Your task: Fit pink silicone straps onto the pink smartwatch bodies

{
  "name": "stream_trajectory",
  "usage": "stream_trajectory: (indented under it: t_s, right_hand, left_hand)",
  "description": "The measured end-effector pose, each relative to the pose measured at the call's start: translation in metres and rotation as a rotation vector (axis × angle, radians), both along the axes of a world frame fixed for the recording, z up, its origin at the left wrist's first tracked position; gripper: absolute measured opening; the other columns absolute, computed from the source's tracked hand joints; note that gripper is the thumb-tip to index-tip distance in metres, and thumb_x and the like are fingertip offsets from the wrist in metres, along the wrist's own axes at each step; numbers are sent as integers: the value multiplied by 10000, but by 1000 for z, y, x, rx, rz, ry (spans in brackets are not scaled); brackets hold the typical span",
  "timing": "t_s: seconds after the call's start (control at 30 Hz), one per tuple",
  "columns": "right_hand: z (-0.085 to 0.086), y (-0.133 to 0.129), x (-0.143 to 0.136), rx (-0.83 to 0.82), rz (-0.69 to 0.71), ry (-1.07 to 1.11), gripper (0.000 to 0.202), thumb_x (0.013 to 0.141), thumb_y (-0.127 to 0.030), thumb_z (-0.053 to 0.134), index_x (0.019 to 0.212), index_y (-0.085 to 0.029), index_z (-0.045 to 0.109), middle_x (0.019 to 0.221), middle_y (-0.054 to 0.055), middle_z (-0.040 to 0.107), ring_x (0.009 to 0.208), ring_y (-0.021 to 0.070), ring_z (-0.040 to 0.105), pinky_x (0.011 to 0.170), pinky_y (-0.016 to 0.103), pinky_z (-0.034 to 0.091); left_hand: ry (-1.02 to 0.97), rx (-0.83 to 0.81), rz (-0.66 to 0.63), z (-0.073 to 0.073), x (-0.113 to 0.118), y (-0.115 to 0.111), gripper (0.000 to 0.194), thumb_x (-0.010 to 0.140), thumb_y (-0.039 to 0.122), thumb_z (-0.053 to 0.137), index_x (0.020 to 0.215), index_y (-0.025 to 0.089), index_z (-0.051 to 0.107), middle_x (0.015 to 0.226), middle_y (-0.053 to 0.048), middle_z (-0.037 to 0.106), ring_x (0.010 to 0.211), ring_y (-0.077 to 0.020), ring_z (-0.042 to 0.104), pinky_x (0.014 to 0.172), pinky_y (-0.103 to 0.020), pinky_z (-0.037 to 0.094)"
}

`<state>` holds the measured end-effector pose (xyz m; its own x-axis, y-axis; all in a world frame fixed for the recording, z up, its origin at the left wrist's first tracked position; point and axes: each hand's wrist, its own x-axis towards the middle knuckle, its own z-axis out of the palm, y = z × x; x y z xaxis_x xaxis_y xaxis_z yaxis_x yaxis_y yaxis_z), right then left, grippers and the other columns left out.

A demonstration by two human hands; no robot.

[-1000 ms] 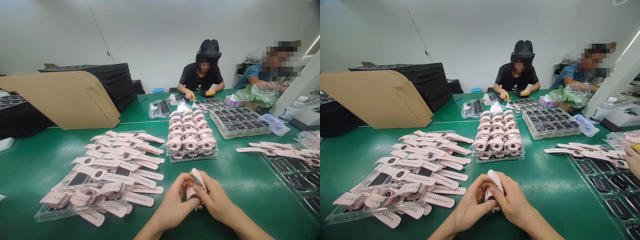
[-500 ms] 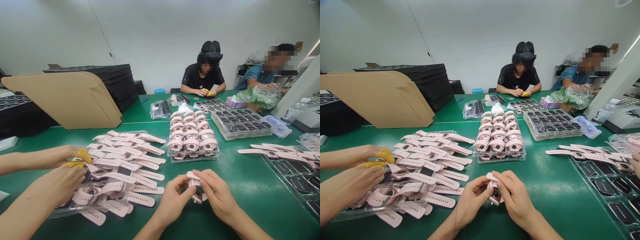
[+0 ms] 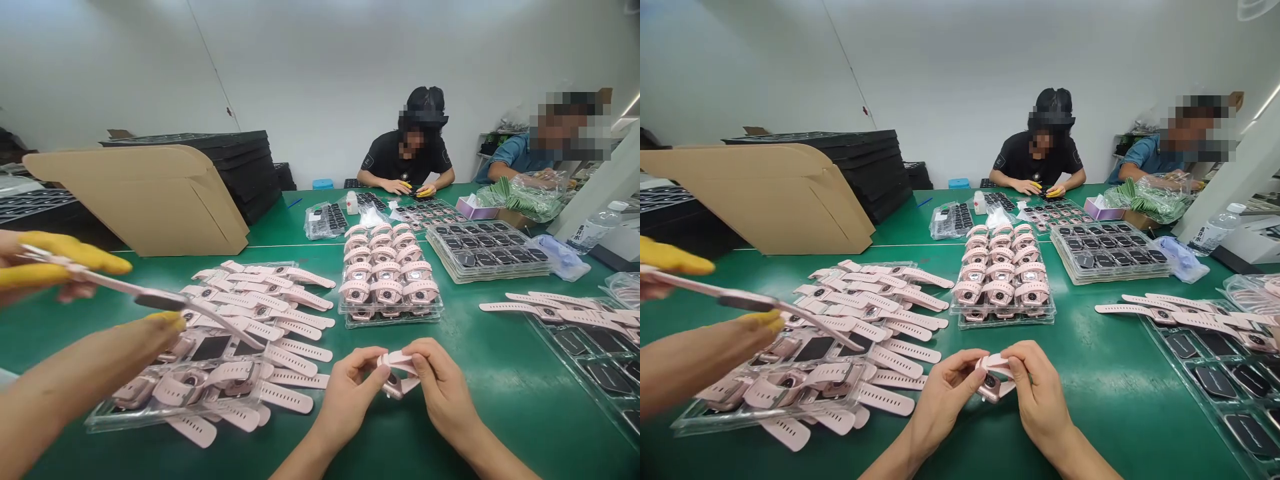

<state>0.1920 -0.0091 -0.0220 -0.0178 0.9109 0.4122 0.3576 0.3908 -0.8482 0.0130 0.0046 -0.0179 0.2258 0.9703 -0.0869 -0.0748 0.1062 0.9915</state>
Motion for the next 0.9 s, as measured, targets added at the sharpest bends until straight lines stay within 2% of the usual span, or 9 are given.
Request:
stream_trajectory:
  t_s: [0.13,0.23,0.33,0.47,0.6,0.73,0.9]
  right_hand:
    - [-1,2,5,-33,117,-79,239,1003,-304,474,936,-262,700,901,25,698,827,169,662,729,241,528]
    - [-6,3,10,-38,102,-93,199,984,-323,521,989,-299,719,978,5,734,884,164,688,780,217,542]
    - [-11,3,15,-30,73,-99,184,961,-364,556,995,-314,730,1002,-2,751,889,171,706,790,210,557]
    - [-11,3,17,-61,104,-138,214,955,-394,553,923,-300,743,943,5,758,833,183,716,733,218,576]
    - [-7,4,16,-55,65,-115,199,947,-380,567,955,-298,748,975,5,770,859,182,723,762,219,578]
    - [-1,6,14,-73,127,-131,215,949,-346,559,882,-276,751,883,10,769,777,179,719,690,223,574]
    - [1,5,11,-25,56,-80,191,937,-322,576,890,-261,750,899,18,769,796,175,717,723,222,575]
  left_hand:
    - [256,88,-14,10,-5,1,245,828,337,706,1033,219,768,954,-65,669,900,-223,629,845,-333,491]
    - [328,153,-108,17,-6,-3,227,856,258,664,1057,264,769,958,-45,690,976,-222,614,906,-324,463]
    - [275,138,-121,14,-3,-5,242,846,233,666,1065,256,765,963,-46,698,998,-226,604,910,-329,455]
    - [38,8,32,2,-1,-3,345,777,287,733,1100,167,727,903,-74,696,868,-230,643,818,-346,499]
    - [179,59,36,4,-2,-1,219,730,255,774,927,161,783,942,-92,692,913,-249,645,840,-346,489]
    - [219,63,46,13,-4,-1,226,745,253,753,959,188,785,956,-76,684,899,-233,655,833,-329,504]
    - [296,85,-1,17,-3,-2,201,724,233,770,922,215,798,922,-58,695,893,-226,654,848,-321,506]
